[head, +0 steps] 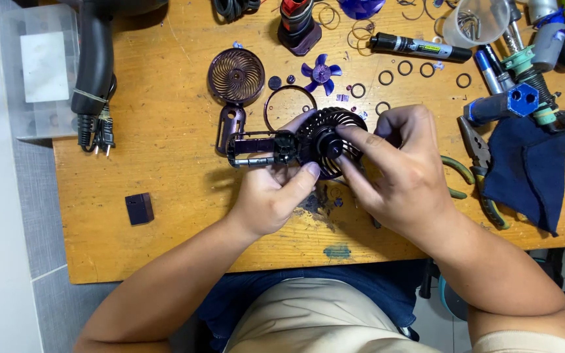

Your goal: Repairing a handheld fan by assembling the motor and housing components using a screwdriver

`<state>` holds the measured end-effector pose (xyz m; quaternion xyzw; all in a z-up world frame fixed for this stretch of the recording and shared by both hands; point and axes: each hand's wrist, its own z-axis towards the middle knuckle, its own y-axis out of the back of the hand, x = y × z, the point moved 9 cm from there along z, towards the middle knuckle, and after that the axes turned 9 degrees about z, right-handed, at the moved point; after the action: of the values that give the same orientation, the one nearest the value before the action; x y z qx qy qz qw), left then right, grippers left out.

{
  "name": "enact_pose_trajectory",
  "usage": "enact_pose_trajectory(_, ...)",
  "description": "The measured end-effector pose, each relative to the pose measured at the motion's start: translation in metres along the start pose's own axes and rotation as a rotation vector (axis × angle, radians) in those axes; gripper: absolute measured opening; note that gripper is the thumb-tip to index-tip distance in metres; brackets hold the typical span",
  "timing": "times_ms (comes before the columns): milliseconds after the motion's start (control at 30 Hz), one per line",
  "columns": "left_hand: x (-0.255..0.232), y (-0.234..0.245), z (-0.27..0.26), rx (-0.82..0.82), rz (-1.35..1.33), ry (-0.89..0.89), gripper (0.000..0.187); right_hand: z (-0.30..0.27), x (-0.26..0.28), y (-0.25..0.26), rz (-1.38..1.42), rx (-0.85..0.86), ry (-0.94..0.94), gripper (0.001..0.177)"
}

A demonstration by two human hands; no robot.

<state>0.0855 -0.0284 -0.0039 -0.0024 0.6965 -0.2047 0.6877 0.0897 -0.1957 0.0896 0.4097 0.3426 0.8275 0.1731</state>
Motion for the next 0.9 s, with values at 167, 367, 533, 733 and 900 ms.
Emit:
enact_pose_trajectory(167,-0.017,0.004,0.004,-0.066,0.208,-0.023,0.061,0.001,0.005,-0.002,0.006,0.002,0.021,0.041)
enact_pose_trajectory(367,-0.019,0.022,0.005,-0.265,0.378,-0.110,0.035,0.004,0.012,-0.009,0.031,0.015,0.011,0.040)
enact_pose_trajectory(533,-0.026,0.024,0.004,-0.269,0.345,-0.137,0.037,0.003,0.014,-0.009,0.048,0.008,0.012,0.039)
enact_pose_trajectory(733,-0.031,0.021,0.006,-0.238,0.320,-0.206,0.054,0.004,0.016,-0.010,0.132,0.009,0.042,0.038)
enact_pose_trajectory(900,-0.019,0.022,0.009,-0.180,0.339,-0.133,0.031,0.002,0.012,-0.010,0.127,-0.001,0.010,0.038)
